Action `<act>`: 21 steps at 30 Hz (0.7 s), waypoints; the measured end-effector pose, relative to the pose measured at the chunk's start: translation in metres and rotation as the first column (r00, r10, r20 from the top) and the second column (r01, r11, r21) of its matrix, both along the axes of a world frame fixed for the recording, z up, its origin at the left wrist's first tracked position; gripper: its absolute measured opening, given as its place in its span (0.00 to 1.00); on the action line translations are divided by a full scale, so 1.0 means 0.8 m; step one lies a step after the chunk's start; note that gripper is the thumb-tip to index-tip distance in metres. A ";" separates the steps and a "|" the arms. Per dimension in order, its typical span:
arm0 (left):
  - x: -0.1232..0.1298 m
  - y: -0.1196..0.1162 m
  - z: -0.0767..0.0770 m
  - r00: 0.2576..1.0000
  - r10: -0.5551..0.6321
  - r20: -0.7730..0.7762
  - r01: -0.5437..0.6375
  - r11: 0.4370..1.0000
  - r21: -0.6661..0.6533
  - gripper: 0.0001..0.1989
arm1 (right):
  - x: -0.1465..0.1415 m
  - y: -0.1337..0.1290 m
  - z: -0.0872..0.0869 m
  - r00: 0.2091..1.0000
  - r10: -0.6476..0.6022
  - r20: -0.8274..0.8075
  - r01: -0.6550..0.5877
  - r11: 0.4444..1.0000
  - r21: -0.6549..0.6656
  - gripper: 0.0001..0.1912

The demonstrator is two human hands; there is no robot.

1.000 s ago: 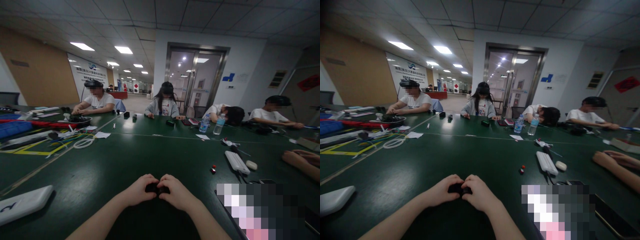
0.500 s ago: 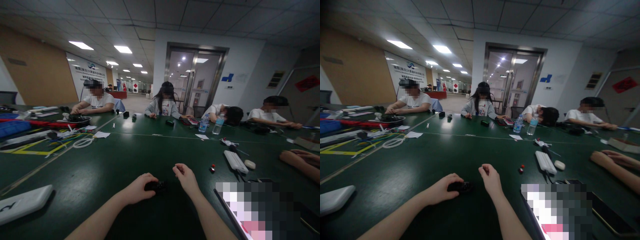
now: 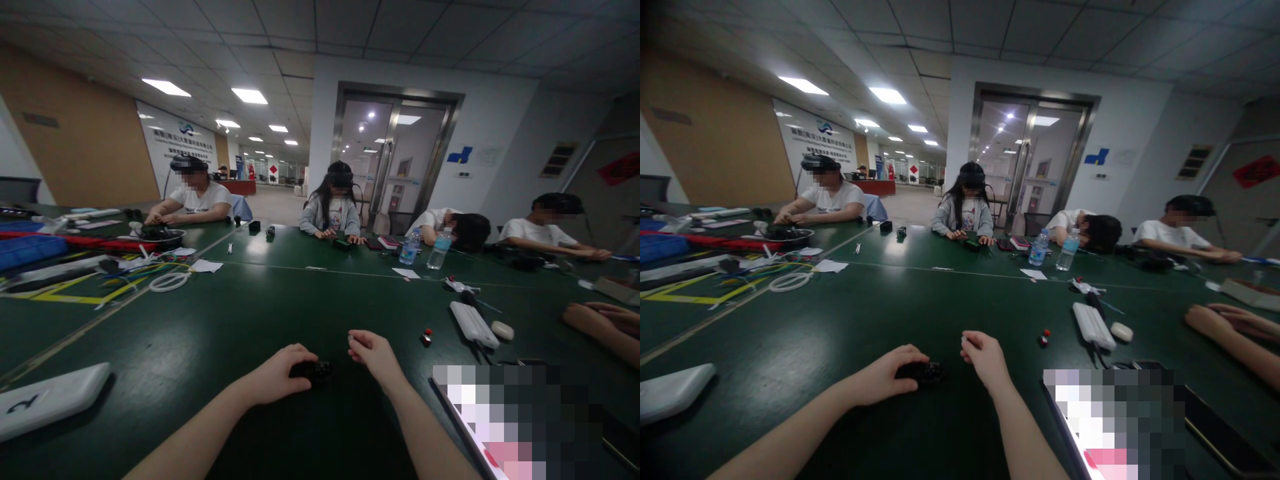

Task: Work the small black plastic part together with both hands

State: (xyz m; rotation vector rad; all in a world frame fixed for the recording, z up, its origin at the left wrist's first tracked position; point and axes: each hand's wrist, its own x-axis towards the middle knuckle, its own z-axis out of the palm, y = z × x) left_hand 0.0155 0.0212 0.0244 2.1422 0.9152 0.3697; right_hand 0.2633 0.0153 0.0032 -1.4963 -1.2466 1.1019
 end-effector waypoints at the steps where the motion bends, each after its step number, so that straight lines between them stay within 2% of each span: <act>1: 0.000 0.000 0.001 1.000 0.000 -0.002 0.000 1.000 0.000 0.23 | 0.000 0.001 -0.001 1.000 0.002 0.004 -0.002 1.000 0.000 0.18; 6: 0.001 -0.002 0.007 1.000 -0.005 -0.014 0.005 1.000 -0.007 0.23 | 0.004 0.006 -0.009 0.996 -0.048 0.076 0.048 0.999 -0.009 0.21; 9: -0.002 -0.001 0.010 1.000 -0.005 -0.020 0.005 1.000 -0.013 0.23 | 0.009 0.007 -0.011 0.987 -0.050 0.154 0.051 0.999 -0.002 0.20; 15: -0.008 0.000 0.012 1.000 0.007 -0.021 -0.007 0.999 -0.033 0.23 | 0.011 0.001 0.001 0.952 -0.050 0.303 0.050 0.999 0.007 0.19; 21: -0.010 0.003 0.003 1.000 -0.002 0.001 0.002 1.000 -0.020 0.23 | 0.007 -0.006 0.012 0.919 -0.061 0.389 0.069 0.998 -0.006 0.18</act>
